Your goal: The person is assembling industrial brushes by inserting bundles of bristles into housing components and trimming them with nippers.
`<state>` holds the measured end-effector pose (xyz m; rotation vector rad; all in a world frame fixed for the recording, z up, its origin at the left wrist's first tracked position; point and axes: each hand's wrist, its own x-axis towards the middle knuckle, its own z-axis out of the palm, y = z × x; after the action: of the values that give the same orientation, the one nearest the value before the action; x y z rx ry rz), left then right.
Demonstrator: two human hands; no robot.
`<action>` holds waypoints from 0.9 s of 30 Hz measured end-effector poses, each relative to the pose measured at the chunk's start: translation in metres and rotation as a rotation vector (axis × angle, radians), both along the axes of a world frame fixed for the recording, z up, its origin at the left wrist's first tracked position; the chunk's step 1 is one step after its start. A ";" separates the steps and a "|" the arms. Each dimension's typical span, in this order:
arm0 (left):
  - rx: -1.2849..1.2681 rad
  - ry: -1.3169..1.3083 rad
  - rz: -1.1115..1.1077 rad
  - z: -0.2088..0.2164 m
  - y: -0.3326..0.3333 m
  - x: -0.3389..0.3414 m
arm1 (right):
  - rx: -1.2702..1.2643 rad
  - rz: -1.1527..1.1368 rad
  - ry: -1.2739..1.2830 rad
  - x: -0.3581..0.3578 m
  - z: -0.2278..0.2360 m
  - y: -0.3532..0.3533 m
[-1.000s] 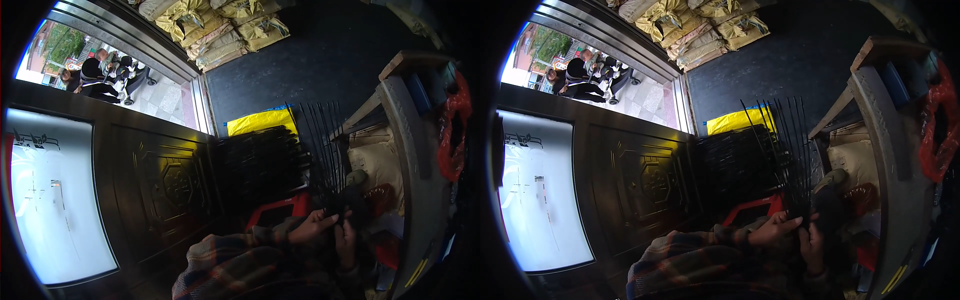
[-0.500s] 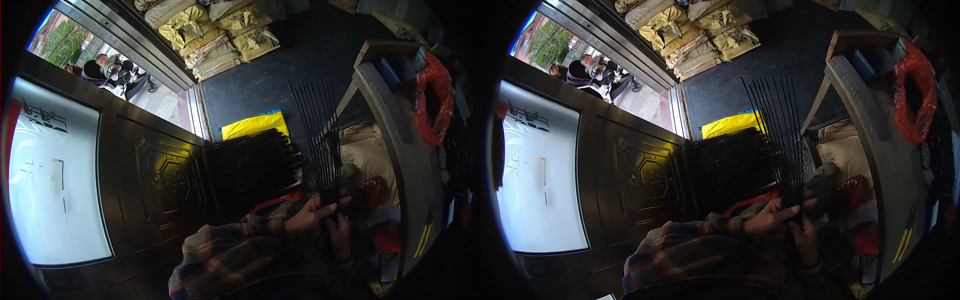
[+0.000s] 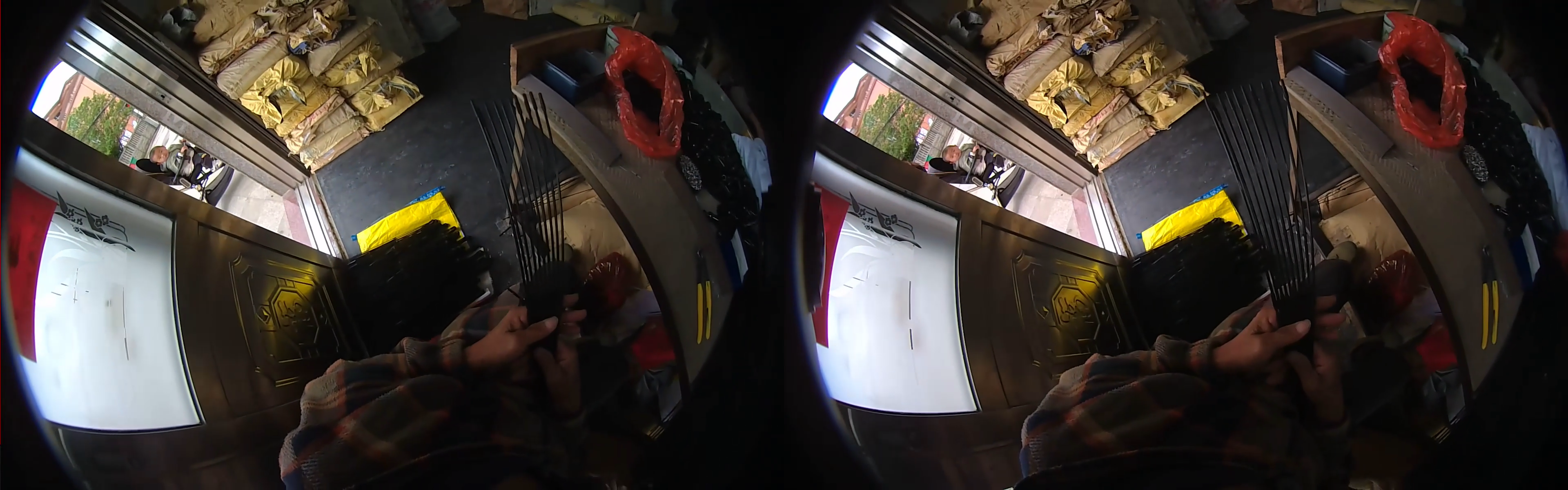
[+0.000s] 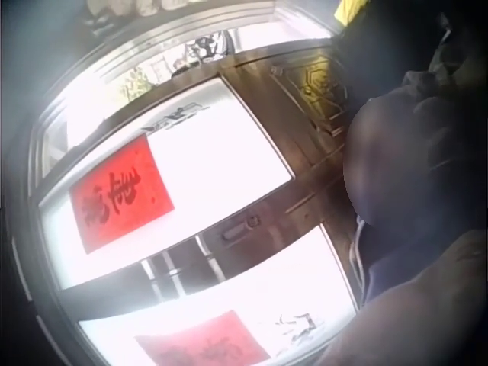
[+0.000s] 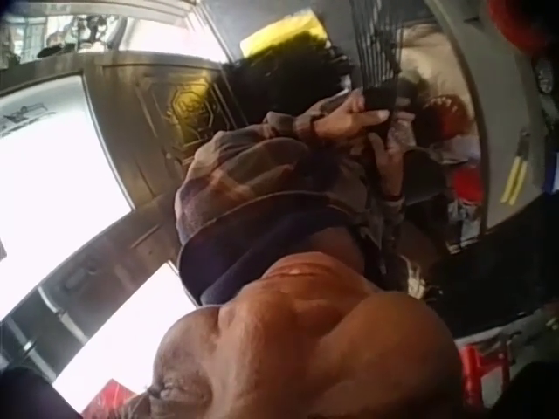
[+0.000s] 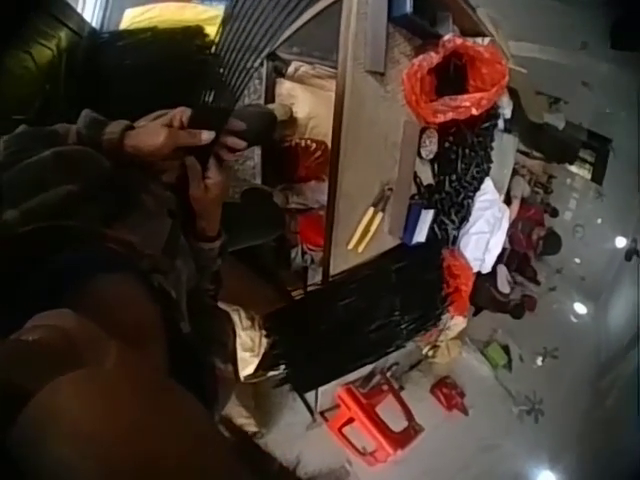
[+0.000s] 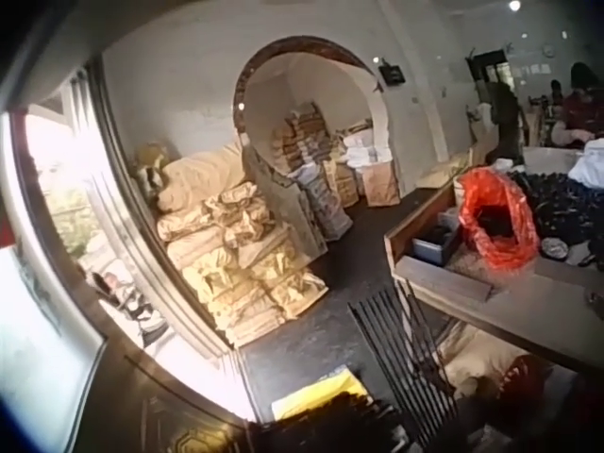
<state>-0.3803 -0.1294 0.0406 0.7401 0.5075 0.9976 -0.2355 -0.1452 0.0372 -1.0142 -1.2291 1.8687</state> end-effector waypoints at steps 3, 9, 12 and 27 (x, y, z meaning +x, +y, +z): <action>0.103 0.062 -0.023 -0.001 0.004 -0.004 | 0.033 -0.010 -0.002 0.000 -0.003 0.000; -0.090 0.113 0.057 -0.023 -0.001 -0.013 | -0.019 0.053 0.034 -0.008 -0.013 0.005; -0.091 0.206 0.043 -0.037 0.008 -0.014 | 0.027 0.004 -0.089 -0.006 -0.028 0.008; -0.133 0.134 0.023 0.004 0.030 0.016 | 0.230 -0.256 0.053 0.010 -0.023 0.014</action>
<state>-0.3646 -0.0996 0.0451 0.6859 0.6936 0.9301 -0.2254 -0.1308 0.0144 -0.9414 -1.1904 1.5120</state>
